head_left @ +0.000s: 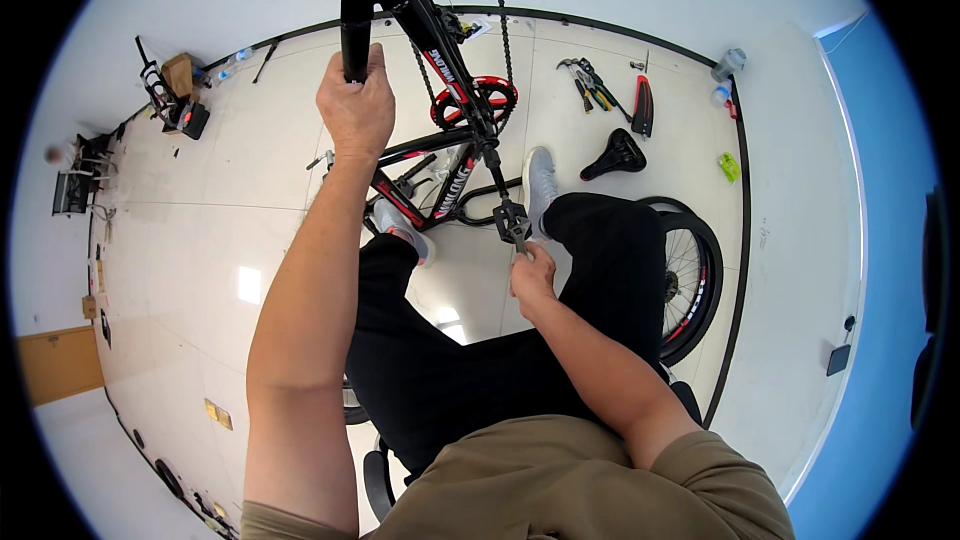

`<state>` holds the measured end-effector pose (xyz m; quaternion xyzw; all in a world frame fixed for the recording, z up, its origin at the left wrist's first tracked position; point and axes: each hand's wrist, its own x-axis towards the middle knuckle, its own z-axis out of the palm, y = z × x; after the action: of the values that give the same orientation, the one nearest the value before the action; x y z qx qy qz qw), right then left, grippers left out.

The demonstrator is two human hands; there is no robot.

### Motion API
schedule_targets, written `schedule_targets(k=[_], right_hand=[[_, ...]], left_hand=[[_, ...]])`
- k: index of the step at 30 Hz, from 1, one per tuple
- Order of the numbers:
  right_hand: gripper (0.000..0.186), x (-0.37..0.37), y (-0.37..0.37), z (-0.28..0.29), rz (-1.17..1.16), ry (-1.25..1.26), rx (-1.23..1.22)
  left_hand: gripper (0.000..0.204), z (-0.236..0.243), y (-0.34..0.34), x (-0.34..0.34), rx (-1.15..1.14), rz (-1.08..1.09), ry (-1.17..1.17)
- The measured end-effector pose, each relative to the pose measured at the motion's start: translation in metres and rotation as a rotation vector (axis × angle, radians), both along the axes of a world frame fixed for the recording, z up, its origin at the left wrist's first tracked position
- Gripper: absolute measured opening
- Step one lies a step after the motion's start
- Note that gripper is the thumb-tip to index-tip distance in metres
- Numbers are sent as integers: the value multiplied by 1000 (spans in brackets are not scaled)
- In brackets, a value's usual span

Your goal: The person adjusts the bicycle chain and crankset using a wrench and hands. They rotate the pedals and reposition the chain around the chainring while seated on a chair in a workshop.

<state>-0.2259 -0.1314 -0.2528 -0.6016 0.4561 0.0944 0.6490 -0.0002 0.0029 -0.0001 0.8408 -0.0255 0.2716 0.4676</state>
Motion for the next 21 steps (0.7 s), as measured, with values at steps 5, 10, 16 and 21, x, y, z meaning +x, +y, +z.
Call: schedule_targets(k=[5, 10, 16, 21], right_hand=[[46, 1, -1, 37, 84, 21, 141], [53, 10, -5, 59, -15, 29, 356], [53, 21, -20, 54, -24, 57, 494], [51, 18, -14, 59, 28, 61, 398]], left_hand=[[37, 1, 1, -1, -6, -2, 4], [35, 3, -3, -2, -50, -20, 37], [31, 2, -4, 0, -5, -7, 16], [31, 2, -4, 0, 3, 8, 17]])
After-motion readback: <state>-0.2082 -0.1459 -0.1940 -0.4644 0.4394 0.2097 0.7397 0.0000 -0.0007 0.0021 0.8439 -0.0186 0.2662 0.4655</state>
